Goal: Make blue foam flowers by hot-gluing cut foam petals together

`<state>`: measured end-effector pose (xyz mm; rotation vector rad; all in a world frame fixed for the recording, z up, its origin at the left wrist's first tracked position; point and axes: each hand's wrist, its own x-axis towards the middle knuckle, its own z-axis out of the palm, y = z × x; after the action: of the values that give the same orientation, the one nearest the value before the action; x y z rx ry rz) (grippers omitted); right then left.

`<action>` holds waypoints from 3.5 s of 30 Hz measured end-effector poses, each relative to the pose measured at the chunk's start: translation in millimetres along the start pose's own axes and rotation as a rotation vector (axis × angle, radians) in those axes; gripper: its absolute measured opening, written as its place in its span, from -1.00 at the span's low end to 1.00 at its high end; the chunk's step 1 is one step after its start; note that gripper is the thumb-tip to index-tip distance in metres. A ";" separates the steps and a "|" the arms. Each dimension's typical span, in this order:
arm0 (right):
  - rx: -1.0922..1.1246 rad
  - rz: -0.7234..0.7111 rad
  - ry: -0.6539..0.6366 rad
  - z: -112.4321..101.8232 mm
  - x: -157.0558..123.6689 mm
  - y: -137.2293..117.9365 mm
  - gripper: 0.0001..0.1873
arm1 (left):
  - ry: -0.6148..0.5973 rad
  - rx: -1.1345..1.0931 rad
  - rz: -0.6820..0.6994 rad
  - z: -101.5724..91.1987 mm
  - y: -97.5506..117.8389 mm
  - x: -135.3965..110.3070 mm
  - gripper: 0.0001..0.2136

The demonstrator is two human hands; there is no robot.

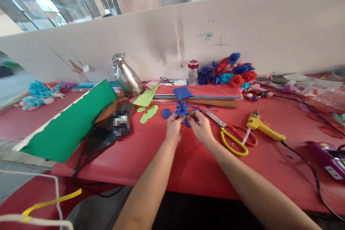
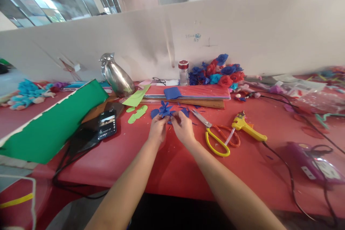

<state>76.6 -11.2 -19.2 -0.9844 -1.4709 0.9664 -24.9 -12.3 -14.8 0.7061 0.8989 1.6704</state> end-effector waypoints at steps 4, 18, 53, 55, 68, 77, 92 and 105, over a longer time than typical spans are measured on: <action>-0.119 -0.014 -0.003 -1.5 -0.9 -1.9 -0.84 | -0.001 -0.021 0.005 -1.7 -1.5 1.1 -0.90; -0.141 -0.089 0.033 -1.6 -1.2 -1.9 -0.85 | -0.021 -0.004 -0.042 -1.1 0.4 1.4 -0.89; 0.218 -0.070 0.022 -1.5 5.5 0.7 -0.84 | -0.134 0.530 0.494 -3.3 14.1 -9.8 -0.88; 0.255 -0.047 0.017 -8.2 9.0 -4.6 -0.89 | -0.169 0.568 0.526 -3.5 16.2 -9.6 -0.85; 0.381 0.267 -0.391 -54.1 26.7 -22.6 -0.51 | -0.476 0.390 0.093 -5.1 16.2 -8.5 -0.85; 0.425 0.291 -0.420 -57.7 25.9 -20.7 -0.68 | -0.473 0.314 0.066 -4.0 15.2 -8.7 -0.74; 0.446 0.307 -0.367 -56.7 27.9 -14.0 -0.75 | -0.366 0.205 0.072 3.4 15.8 -12.1 -0.72; 0.476 0.279 -0.342 -52.8 26.4 -16.5 -0.76 | -0.306 0.094 0.015 -0.6 8.2 -7.9 -0.70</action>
<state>125.4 11.3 10.3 -0.7027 -1.2975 1.6640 -27.6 -21.4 -8.3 1.0036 0.7577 1.4886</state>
